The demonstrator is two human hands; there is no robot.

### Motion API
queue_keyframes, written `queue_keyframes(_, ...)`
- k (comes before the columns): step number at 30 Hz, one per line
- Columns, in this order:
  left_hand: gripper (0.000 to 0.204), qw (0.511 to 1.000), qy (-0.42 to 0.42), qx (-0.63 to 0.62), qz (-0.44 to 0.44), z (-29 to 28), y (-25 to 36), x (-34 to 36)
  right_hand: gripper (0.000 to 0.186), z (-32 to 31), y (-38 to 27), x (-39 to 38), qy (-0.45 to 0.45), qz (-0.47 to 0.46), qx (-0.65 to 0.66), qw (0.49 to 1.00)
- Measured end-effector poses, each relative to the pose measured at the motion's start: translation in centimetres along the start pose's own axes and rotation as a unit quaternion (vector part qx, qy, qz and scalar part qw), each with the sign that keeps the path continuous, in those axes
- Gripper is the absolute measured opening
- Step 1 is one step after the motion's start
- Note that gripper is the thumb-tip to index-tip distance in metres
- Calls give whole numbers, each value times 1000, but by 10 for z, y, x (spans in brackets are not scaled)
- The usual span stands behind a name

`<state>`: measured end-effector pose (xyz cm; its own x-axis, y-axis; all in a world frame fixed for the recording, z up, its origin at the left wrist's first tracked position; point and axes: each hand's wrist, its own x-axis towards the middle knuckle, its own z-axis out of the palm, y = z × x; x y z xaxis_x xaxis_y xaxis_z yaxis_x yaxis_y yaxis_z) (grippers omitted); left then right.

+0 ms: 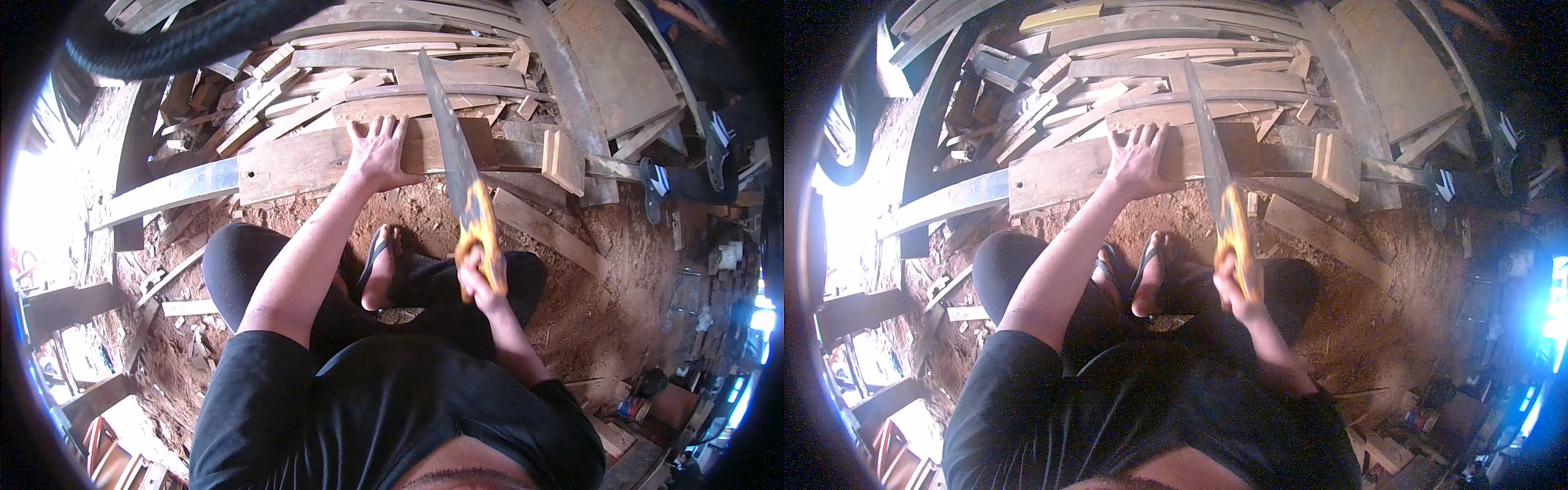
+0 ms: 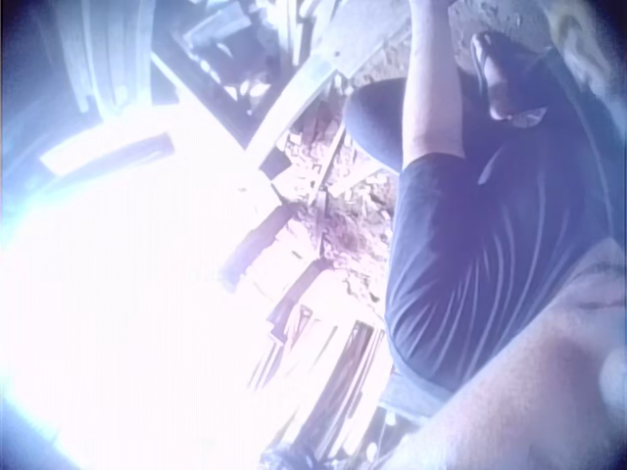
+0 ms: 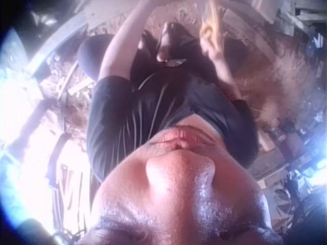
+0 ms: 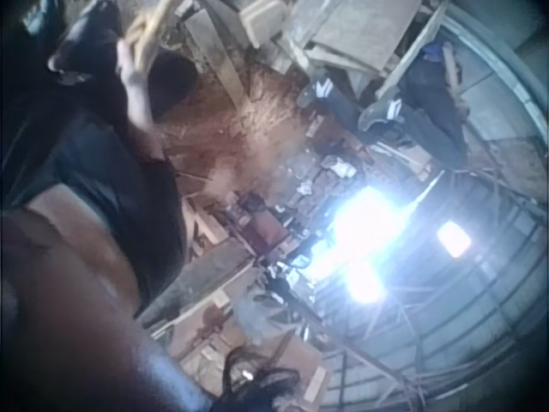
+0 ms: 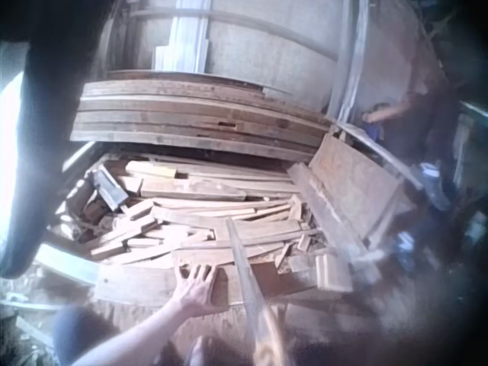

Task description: The person uses a hand saw to cut a wooden plank resting on a pile of wood scraps. They hold the plank steady with one hand while sawing with the other, pausing briefly to adjust their position before continuing the cut.

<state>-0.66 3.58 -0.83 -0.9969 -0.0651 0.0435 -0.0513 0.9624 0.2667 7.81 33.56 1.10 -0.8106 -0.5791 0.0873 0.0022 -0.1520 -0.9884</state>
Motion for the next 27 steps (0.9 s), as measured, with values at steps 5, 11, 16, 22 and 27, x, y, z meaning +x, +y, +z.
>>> queue_keyframes(5, 135, 1000, -1, 7, 5, 4, -3, 2, 22, -10, 10, -72, 39, 54, -8, 998)
queue_keyframes(11, 134, 1000, -11, 1, 10, 0, -7, 9, 20, -11, 15, 19, 27, 56, 87, 994)
queue_keyframes(16, 134, 1000, -2, 5, 6, -3, -7, 10, 21, -7, 35, 128, 32, 61, 74, 995)
queue_keyframes(22, 135, 1000, -7, -4, -7, -4, -7, 14, 16, -5, 34, 87, 67, 35, 33, 997)
queue_keyframes(27, 134, 1000, 8, 9, -5, 1, -8, 13, 23, -6, 11, -25, 4, 0, 44, 999)
